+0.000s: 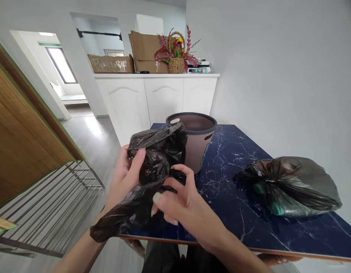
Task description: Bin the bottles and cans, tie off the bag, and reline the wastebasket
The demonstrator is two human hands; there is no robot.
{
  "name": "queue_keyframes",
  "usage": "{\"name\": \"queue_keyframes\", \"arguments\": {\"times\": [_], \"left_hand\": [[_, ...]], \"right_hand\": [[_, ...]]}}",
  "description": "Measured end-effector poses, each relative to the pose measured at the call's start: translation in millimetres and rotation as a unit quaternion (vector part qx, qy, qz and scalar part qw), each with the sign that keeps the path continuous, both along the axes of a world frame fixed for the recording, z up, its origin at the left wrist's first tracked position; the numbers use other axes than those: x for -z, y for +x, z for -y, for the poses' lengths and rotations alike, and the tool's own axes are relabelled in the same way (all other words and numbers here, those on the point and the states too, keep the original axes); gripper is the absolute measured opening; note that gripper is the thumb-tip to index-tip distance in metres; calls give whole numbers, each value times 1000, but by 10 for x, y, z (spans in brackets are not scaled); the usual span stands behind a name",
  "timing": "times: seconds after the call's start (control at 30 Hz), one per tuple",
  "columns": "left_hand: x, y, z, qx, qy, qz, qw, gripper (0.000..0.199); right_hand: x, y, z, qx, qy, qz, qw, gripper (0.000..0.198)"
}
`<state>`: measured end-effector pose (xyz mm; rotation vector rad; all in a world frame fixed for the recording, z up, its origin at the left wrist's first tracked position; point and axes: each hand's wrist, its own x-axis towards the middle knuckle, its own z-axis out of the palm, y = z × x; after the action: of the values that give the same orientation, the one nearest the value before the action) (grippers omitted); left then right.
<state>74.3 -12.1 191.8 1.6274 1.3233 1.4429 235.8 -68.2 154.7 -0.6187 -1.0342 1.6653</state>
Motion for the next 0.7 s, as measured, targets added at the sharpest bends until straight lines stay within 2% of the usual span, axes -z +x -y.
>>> {"name": "queue_keyframes", "arguments": {"times": [0.1,0.17,0.27,0.4,0.5,0.57,0.63,0.7], "left_hand": [[-63,21,29,79,-65,70,992,53],[-87,-45,48,104,-87,96,986,57],[-88,-212,87,95,-64,94,989,56],[-86,-326,206,45,-16,26,998,56],[-109,-279,342,24,65,1,998,42],[-126,-237,445,-9,170,-24,985,35],[-134,-213,551,-31,278,-93,956,38],[-133,-198,651,-7,318,-193,928,53]], "right_hand": [[-64,38,-86,15,-38,-33,999,68],[-111,91,-114,45,-41,-38,997,64],[-177,190,-120,84,-42,-35,995,60],[-243,308,-110,131,-59,-46,989,58],[-276,371,-111,169,-68,-82,980,53],[-302,398,-112,191,-74,-107,973,50],[-336,412,-110,206,-80,-127,967,46],[-378,412,-103,207,-77,-146,964,43]]}}
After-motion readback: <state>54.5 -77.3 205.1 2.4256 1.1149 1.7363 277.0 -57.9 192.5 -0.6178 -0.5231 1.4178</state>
